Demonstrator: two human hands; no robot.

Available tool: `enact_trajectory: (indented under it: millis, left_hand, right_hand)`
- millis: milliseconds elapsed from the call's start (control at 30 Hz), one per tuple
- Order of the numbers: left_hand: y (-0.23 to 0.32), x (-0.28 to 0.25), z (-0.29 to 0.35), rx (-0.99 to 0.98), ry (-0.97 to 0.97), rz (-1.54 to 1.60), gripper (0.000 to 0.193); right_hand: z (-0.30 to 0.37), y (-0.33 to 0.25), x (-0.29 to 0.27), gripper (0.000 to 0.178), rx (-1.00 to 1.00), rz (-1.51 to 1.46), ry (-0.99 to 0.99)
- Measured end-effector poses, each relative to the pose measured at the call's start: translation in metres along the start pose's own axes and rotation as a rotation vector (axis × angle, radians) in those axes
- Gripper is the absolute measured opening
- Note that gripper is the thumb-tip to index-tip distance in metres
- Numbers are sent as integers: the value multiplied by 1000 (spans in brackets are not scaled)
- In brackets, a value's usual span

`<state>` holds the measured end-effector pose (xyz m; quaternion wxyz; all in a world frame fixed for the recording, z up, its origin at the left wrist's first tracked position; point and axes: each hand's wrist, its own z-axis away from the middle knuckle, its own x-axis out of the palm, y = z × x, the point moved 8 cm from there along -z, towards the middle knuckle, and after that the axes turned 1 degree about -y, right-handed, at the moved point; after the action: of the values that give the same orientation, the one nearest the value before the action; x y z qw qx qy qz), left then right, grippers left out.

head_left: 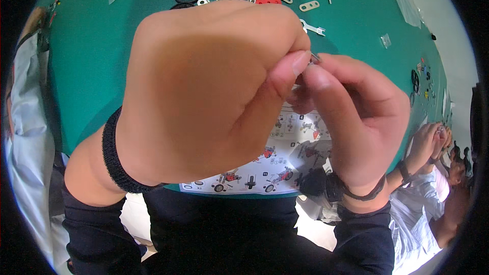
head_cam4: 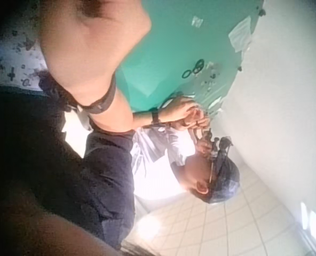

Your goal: Assembling a small metal toy motorcycle using a manual and small parts like screws and nuts.

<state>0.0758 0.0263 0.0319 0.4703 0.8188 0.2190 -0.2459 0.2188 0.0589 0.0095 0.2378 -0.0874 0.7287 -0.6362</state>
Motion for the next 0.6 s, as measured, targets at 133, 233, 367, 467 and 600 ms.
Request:
enact_trajectory:
  millis: [133, 233, 367, 467, 600]
  left_hand:
    - [-5, 3, 5, 88, -43, -228, 6]
    - [3, 1, 4, 55, 35, -161, 6]
    - [22, -4, 8, 78, 34, -174, 7]
    - [21, -3, 18, 116, 148, -144, 8]
    - [29, -4, 18, 166, 283, -65, 11]
  right_hand:
    - [1, 19, 6, 15, 237, -223, 30]
    - [-1, 23, 10, 17, 284, -268, 11]
    - [14, 13, 5, 19, 347, -275, 31]
    - [15, 9, 8, 20, 400, -329, 29]
    - [13, 12, 6, 19, 425, -367, 8]
